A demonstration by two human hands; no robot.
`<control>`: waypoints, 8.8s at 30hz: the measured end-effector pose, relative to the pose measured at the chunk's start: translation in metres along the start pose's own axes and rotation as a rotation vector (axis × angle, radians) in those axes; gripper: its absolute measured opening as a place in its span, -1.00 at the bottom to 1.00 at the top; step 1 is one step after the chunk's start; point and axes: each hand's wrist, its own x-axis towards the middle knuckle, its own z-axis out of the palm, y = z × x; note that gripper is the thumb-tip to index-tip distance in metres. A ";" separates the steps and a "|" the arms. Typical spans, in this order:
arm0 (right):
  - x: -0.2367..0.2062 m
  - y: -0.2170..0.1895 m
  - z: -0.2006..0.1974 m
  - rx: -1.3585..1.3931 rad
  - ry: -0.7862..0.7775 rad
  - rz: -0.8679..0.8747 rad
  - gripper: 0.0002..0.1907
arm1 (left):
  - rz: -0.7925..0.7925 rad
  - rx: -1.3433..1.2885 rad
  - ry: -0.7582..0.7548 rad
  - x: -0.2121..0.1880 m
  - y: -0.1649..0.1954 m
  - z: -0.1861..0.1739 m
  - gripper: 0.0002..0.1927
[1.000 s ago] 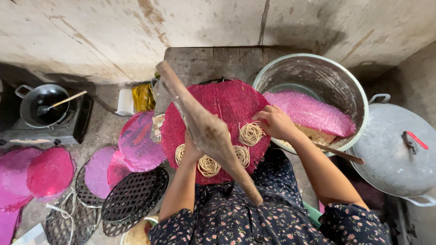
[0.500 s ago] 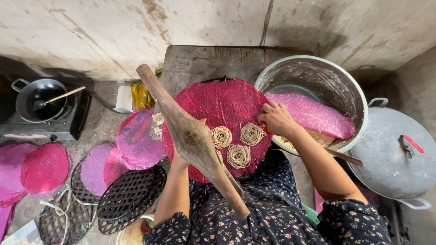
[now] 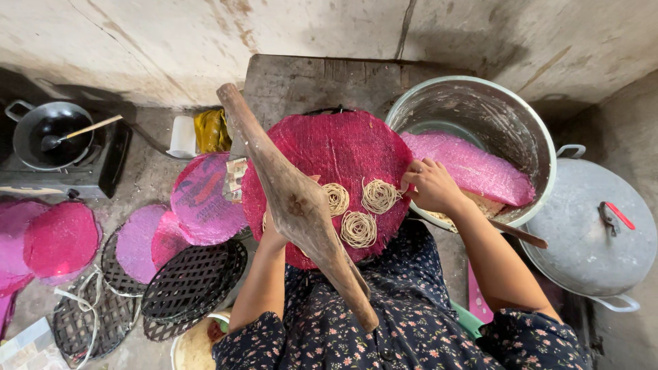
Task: The person sits at a low table and uses a wooden hand press to extrude dough into noodle nests on a round pink mat. They load dough from a large basin into the press with a wooden spatula, squeeze the press handles to extrude noodles, and arrange the finished nests on the mat.
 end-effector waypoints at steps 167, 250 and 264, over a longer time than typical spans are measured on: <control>-0.038 0.034 -0.081 0.905 -0.114 0.458 -0.49 | -0.157 -0.903 -0.143 0.263 -0.060 0.070 -0.11; -0.191 0.089 -0.099 0.876 0.772 0.298 -0.54 | 0.400 1.129 -0.512 0.074 -0.085 0.172 -0.68; -0.116 0.048 0.049 0.730 0.495 0.412 -0.54 | 0.408 -0.521 -0.422 0.112 -0.062 0.151 -0.58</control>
